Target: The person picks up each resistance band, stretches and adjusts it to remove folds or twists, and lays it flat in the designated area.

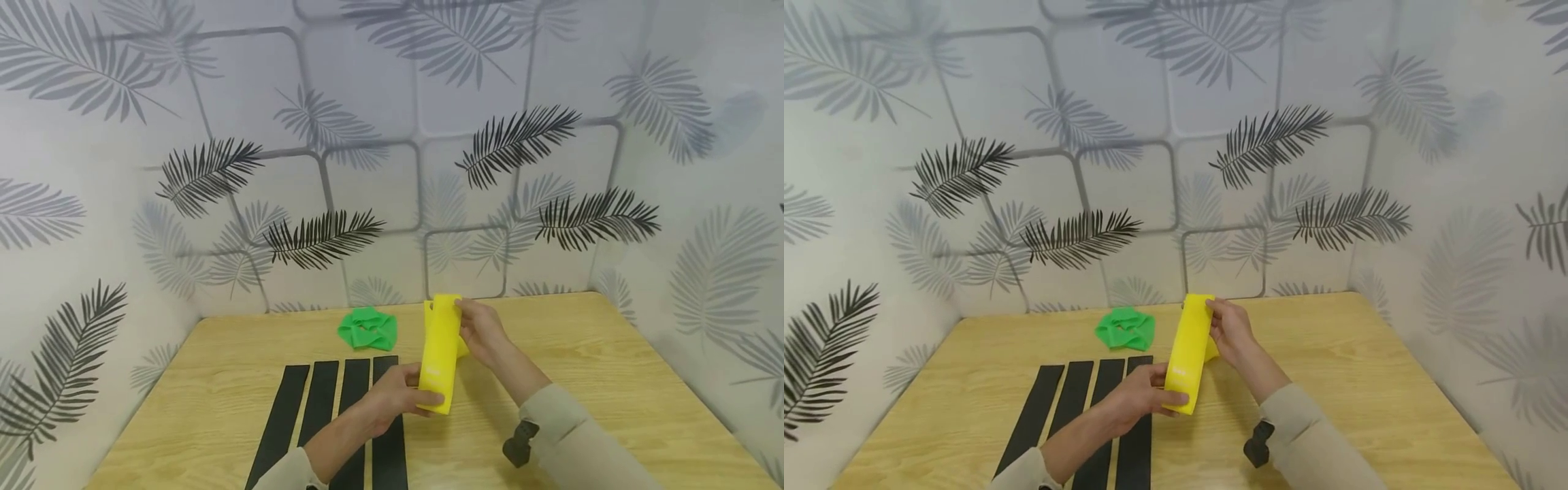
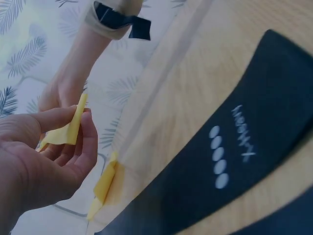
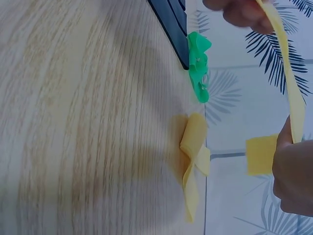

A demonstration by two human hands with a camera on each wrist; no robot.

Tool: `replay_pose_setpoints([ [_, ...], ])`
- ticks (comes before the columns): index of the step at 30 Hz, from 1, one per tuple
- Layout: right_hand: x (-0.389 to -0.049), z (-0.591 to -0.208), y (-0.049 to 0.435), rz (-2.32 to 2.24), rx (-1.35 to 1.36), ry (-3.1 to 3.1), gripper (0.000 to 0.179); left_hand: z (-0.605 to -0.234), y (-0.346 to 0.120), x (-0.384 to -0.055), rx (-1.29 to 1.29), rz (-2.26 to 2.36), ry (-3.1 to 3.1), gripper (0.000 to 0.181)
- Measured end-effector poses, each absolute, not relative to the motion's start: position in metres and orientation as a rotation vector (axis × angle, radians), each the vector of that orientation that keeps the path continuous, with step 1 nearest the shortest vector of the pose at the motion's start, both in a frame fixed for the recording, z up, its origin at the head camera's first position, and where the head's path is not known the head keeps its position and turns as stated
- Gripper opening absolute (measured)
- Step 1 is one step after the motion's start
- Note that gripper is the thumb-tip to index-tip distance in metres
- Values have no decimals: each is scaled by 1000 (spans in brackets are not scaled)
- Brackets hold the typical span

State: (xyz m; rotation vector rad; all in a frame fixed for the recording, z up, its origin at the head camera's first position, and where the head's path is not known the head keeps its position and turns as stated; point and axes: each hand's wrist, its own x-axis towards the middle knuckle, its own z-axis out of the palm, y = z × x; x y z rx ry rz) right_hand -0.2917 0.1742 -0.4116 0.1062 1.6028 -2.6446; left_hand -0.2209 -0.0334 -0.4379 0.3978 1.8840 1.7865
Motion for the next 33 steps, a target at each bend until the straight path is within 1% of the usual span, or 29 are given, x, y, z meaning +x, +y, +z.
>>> replay_pose_setpoints([
  [6,-289,-414,175,-2561,112,1715,35,-442,-41,-207,389,1746,1779,30],
  [13,-286,-422,169,-2479,132,1793,27,-441,-51,-199,438,1668,1741,28],
  [20,-285,-427,162,-2443,153,1799,40,-448,-55,-188,425,1553,1807,21],
  [25,-285,-432,158,-2390,135,1818,39,-452,-58,-182,420,1518,1786,21],
  [29,-283,-440,155,-2294,113,1876,38,-456,-59,-177,420,1509,1757,25],
  [30,-283,-442,154,-2270,98,1881,39,-457,-59,-176,426,1508,1752,26],
  [33,-279,-450,151,-2214,70,1894,52,-458,-59,-176,439,1484,1746,29],
])
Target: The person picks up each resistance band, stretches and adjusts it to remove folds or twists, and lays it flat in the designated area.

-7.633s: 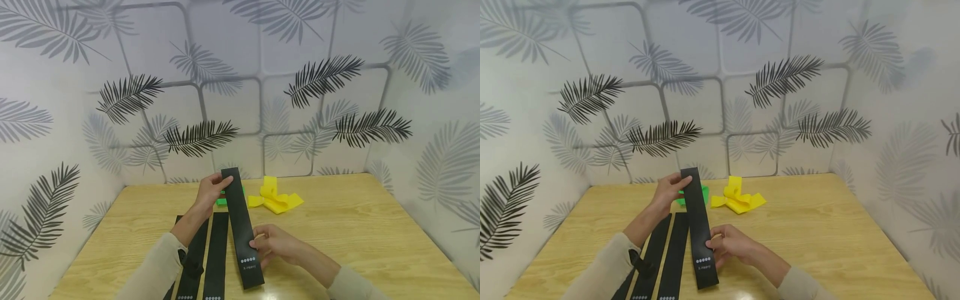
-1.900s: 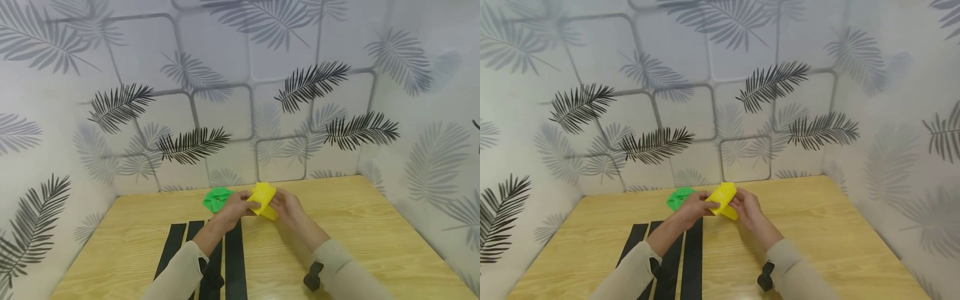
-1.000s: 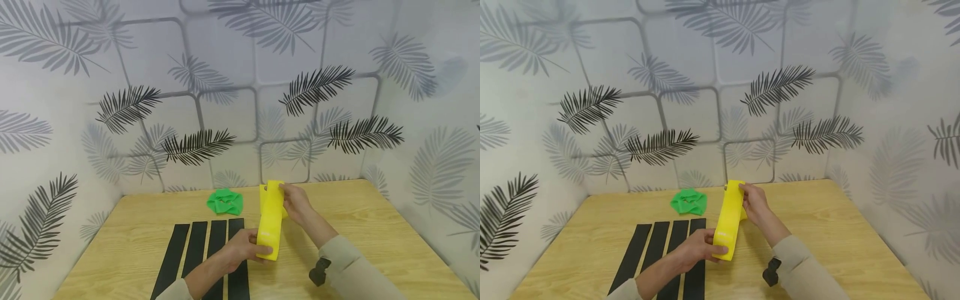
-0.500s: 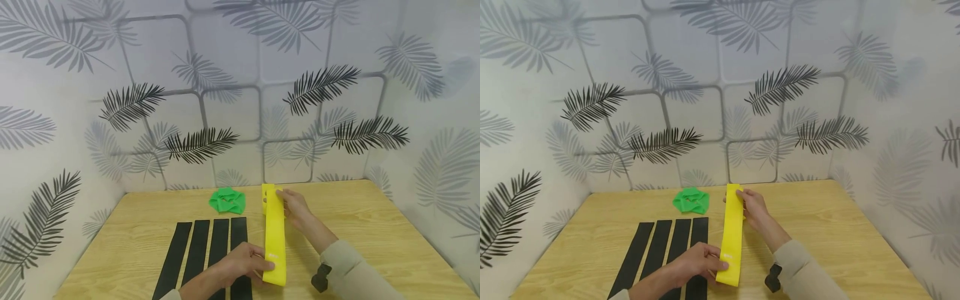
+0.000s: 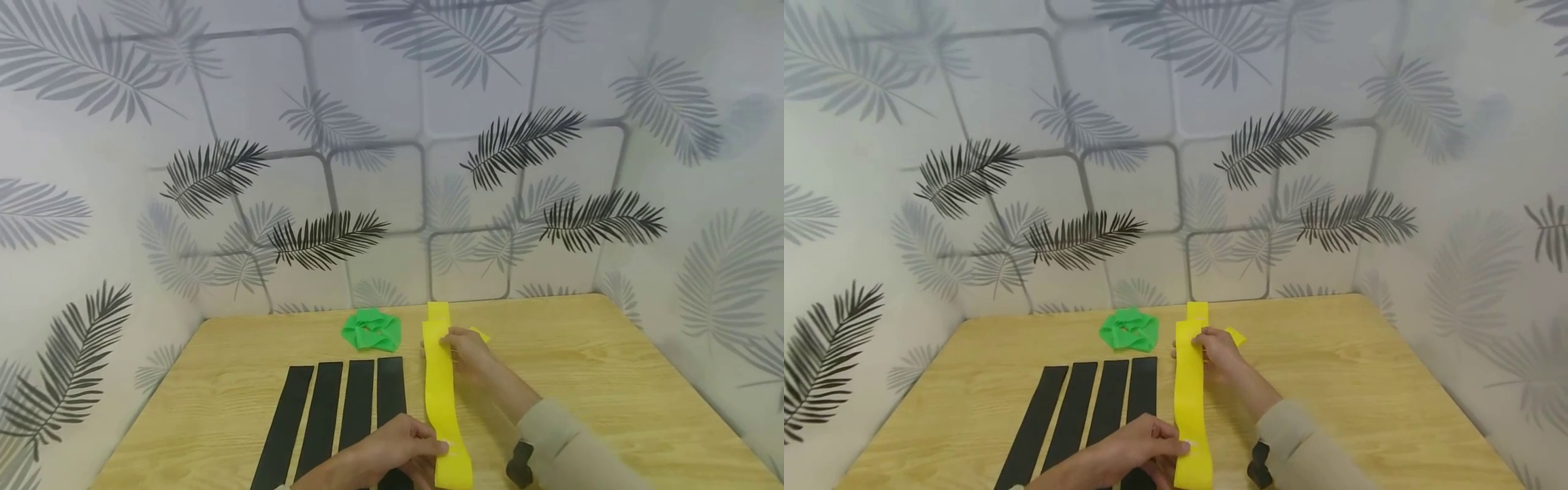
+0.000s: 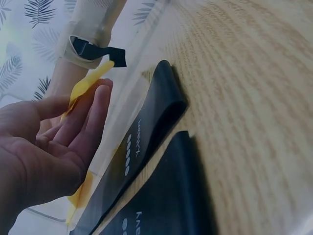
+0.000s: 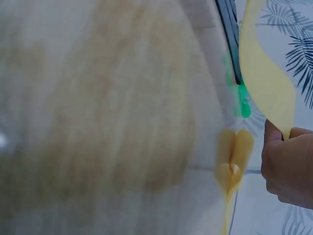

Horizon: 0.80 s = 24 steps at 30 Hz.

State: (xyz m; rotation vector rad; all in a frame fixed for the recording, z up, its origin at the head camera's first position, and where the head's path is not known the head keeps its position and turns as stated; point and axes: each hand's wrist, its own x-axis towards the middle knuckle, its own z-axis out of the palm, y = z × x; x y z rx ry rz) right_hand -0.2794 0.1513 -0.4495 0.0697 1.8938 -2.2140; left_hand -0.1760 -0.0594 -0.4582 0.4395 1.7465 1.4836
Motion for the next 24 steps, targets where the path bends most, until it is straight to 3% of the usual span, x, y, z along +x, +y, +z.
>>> replay_pose_setpoints([
  [9,-278,-469,137,-2154,-10,1779,72,-464,-59,-173,525,1401,1684,30],
  [14,-276,-472,133,-2111,0,1856,71,-465,-59,-172,547,1388,1662,38],
  [24,-281,-469,134,-2023,43,1999,65,-463,-62,-171,432,1331,1699,21],
])
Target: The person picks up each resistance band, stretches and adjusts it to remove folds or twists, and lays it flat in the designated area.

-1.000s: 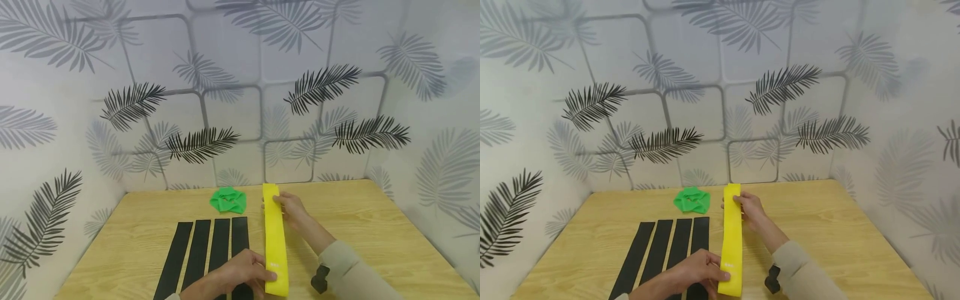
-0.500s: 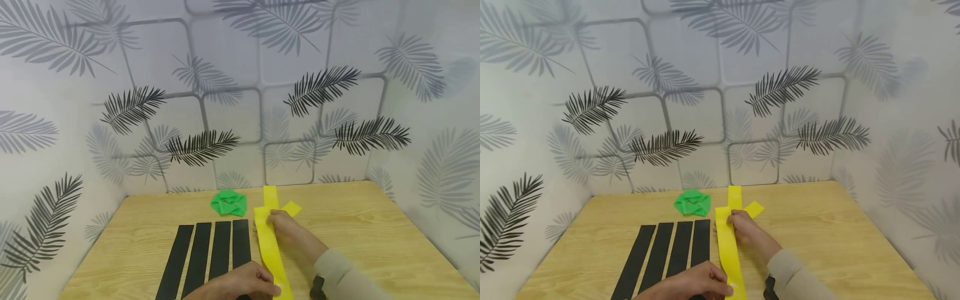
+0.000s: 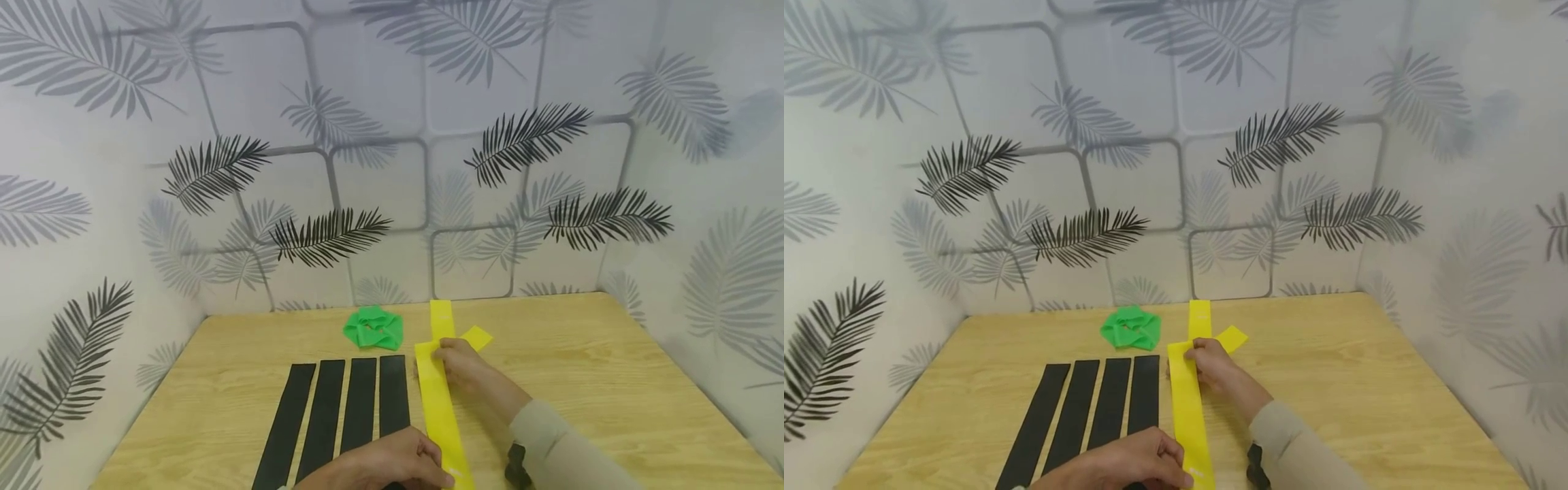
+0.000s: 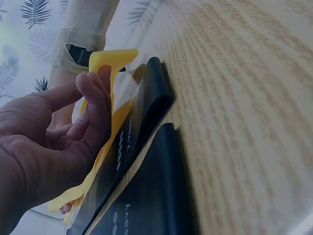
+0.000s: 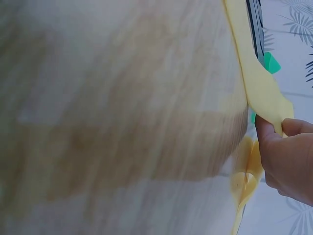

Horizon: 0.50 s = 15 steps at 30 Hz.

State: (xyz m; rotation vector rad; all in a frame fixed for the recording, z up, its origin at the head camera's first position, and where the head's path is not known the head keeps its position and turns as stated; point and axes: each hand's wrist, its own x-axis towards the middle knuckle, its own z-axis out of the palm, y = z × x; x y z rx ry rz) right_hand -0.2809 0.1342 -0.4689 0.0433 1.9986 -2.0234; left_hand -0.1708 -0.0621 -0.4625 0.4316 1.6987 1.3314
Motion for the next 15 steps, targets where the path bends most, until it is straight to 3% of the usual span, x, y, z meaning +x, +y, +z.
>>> replay_pose_setpoints([
  [15,-282,-471,134,-1993,53,2047,66,-467,-68,-174,328,1233,1787,12],
])
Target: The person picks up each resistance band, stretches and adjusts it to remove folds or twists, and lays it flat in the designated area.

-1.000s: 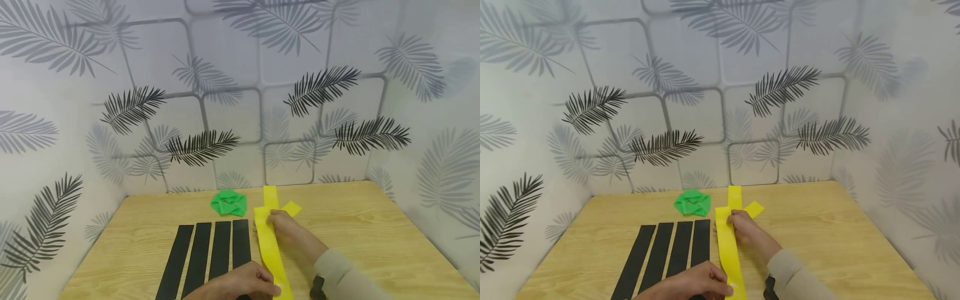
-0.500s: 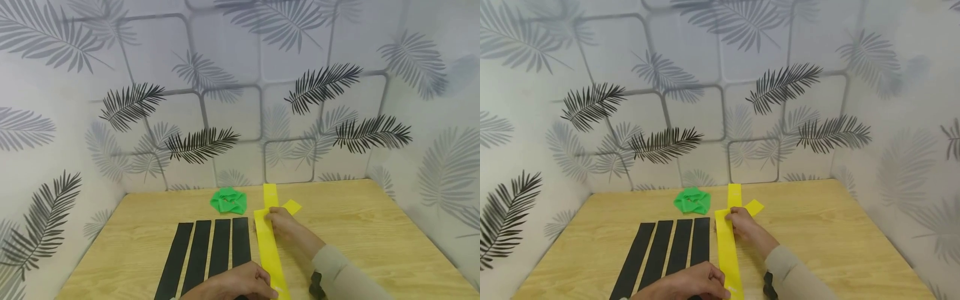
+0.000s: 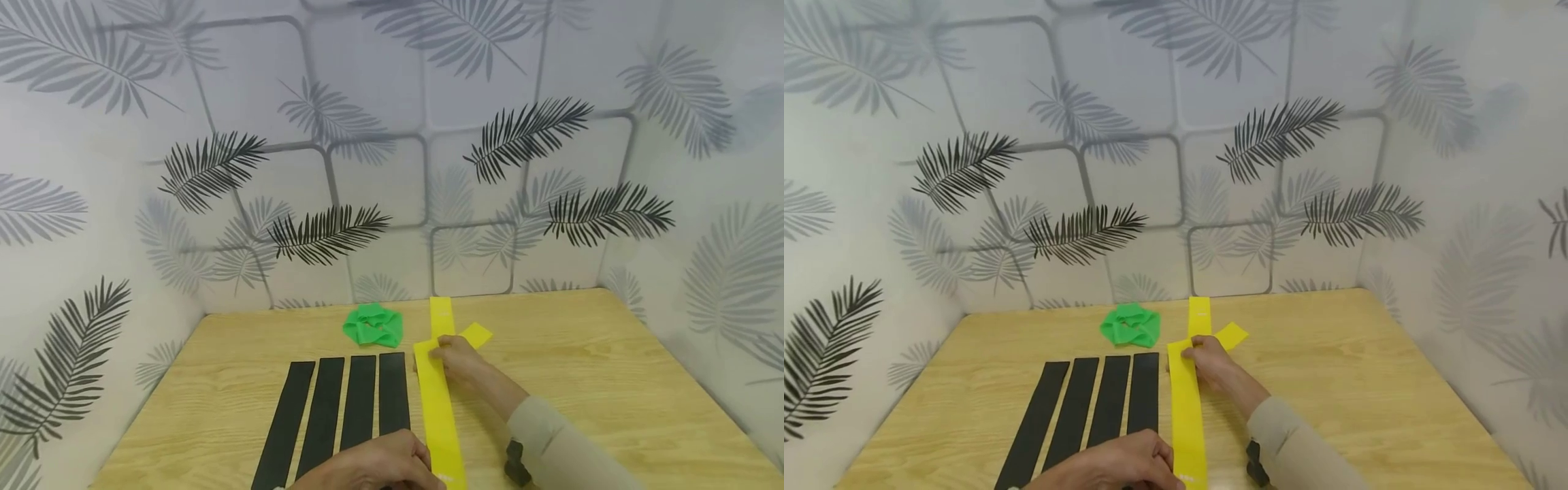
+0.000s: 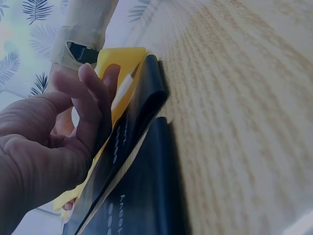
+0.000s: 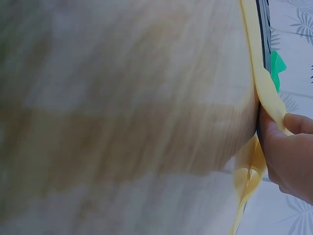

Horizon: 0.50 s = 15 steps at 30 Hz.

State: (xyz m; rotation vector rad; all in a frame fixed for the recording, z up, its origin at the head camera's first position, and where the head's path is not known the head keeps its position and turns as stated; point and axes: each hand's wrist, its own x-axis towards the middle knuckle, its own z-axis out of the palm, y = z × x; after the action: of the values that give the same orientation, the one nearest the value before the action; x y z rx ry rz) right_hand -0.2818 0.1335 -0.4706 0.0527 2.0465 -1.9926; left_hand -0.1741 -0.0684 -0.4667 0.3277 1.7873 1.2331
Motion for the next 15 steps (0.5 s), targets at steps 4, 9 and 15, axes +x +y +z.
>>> replay_pose_setpoints([
  [4,-283,-469,132,-1970,43,2071,63,-464,-70,-173,298,1230,1806,18],
  [9,-283,-468,131,-1908,-13,2165,51,-460,-73,-172,310,1246,1833,27],
  [15,-285,-466,132,-1828,-40,2282,36,-457,-75,-173,332,1238,1814,31],
])
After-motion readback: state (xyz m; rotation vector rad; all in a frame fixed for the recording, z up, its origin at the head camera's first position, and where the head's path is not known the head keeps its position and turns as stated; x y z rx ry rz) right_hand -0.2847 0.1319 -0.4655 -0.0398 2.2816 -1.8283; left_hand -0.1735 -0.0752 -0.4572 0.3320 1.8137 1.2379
